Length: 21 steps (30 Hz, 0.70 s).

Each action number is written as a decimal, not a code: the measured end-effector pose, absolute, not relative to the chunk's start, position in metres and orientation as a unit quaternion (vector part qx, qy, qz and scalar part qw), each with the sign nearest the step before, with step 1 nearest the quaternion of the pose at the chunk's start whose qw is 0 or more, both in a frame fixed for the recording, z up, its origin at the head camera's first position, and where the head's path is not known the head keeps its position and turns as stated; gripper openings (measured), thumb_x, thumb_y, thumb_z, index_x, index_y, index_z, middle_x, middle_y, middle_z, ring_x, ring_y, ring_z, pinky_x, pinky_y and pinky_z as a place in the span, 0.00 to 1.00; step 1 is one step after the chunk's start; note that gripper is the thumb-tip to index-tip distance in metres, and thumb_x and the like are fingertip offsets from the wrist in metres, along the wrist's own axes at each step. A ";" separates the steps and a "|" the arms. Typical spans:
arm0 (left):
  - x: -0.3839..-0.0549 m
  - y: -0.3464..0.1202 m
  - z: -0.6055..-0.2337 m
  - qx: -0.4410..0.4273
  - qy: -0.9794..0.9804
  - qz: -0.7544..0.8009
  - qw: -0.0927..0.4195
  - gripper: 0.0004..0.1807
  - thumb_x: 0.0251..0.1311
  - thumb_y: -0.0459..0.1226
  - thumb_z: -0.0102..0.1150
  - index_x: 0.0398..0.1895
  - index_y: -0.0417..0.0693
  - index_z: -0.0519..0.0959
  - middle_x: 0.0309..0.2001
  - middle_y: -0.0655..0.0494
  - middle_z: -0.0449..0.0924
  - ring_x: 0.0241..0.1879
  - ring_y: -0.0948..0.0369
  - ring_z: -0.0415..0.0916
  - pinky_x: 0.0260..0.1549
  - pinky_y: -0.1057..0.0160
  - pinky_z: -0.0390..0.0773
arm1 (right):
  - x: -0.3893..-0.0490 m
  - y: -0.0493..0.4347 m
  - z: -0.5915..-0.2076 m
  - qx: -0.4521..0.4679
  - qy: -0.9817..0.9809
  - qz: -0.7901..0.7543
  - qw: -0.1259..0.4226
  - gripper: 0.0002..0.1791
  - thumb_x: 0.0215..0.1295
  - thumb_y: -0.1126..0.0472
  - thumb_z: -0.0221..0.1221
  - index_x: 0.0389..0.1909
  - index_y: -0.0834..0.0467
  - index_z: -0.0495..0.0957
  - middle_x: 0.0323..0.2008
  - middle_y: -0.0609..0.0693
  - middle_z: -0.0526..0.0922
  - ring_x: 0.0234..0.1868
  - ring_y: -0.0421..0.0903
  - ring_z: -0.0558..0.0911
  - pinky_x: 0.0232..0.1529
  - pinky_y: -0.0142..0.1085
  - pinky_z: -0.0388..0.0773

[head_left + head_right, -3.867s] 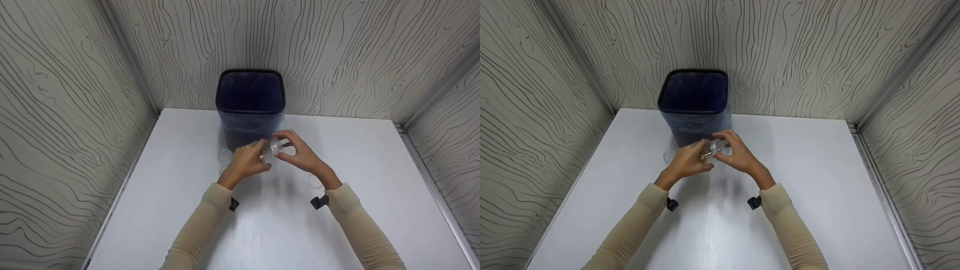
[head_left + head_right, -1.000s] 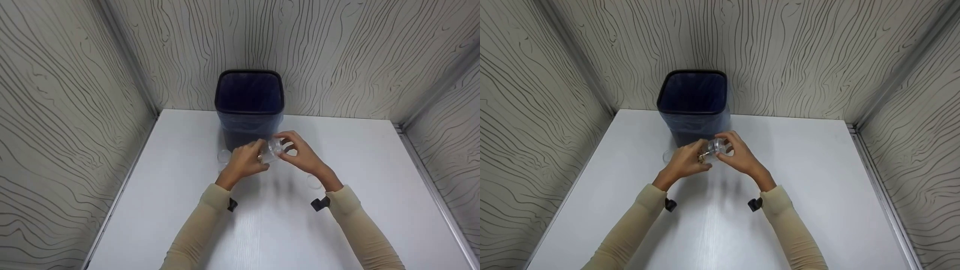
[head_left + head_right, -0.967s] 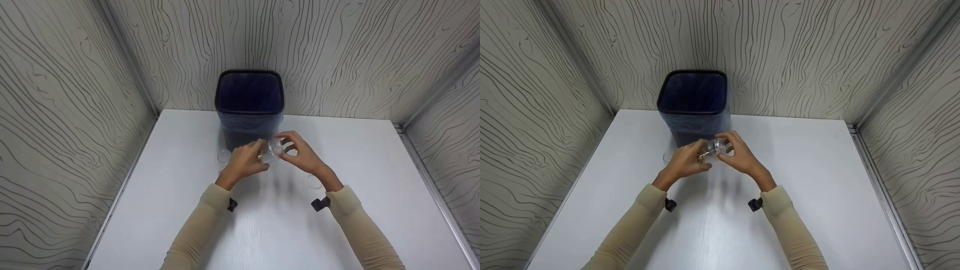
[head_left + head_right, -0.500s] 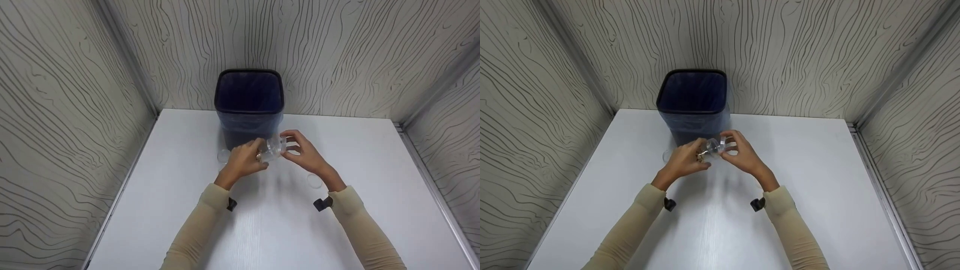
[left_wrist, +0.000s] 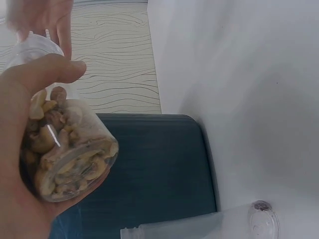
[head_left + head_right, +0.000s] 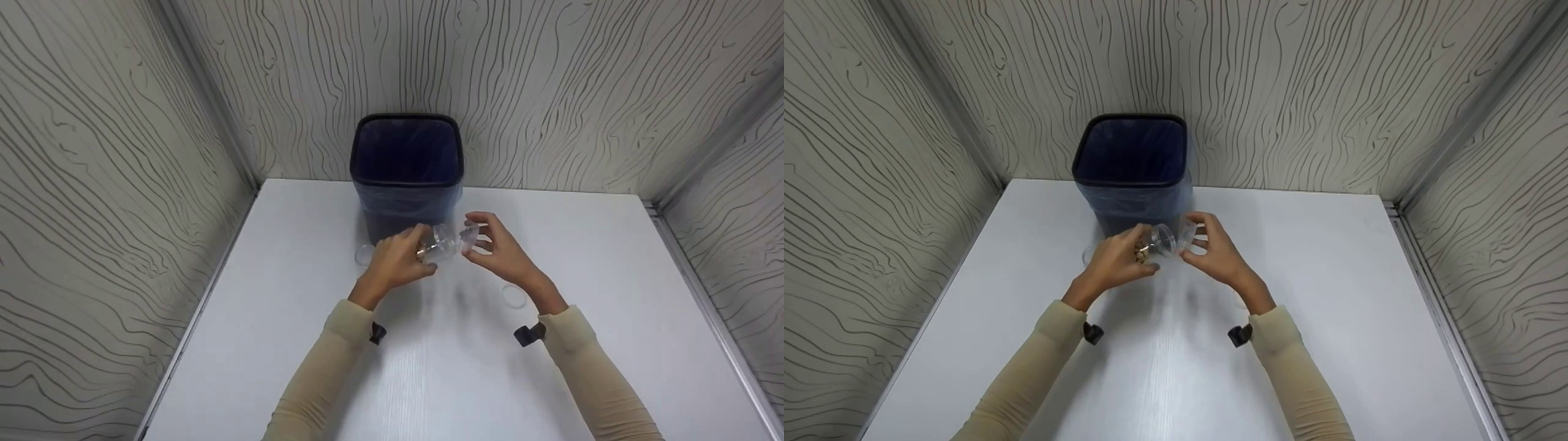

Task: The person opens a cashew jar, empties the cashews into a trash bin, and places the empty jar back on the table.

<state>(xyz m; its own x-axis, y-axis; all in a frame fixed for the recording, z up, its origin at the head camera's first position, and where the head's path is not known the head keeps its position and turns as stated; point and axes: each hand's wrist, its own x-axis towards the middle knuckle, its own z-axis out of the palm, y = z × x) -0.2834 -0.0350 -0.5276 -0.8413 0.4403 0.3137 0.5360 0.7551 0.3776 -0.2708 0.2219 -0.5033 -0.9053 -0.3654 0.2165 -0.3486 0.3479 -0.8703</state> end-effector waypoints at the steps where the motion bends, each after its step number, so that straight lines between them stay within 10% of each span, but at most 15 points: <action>1: -0.283 -0.035 -0.527 -0.262 -0.931 -0.233 0.102 0.34 0.54 0.50 0.73 0.65 0.51 0.76 0.42 0.55 0.85 0.33 0.58 0.82 0.33 0.52 0.85 | -0.270 0.222 -0.503 -0.216 0.822 -0.527 0.010 0.40 0.67 0.70 0.68 0.76 0.64 0.61 0.74 0.63 0.65 0.75 0.63 0.72 0.72 0.46 0.74; 21: -0.284 -0.037 -0.523 -0.263 -0.929 -0.235 0.112 0.35 0.54 0.50 0.73 0.65 0.50 0.75 0.42 0.54 0.86 0.34 0.58 0.84 0.34 0.53 0.86 | -0.270 0.228 -0.509 -0.175 0.873 -0.456 0.009 0.41 0.61 0.65 0.69 0.75 0.61 0.65 0.71 0.62 0.65 0.75 0.65 0.69 0.71 0.65 0.71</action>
<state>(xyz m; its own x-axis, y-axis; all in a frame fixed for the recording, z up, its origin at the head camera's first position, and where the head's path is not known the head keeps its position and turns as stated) -0.2840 -0.0367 -0.5230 -0.8368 0.4356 0.3316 0.5409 0.7513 0.3781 -0.2702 0.2282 -0.5088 -0.9383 -0.3147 0.1432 -0.2973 0.5233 -0.7986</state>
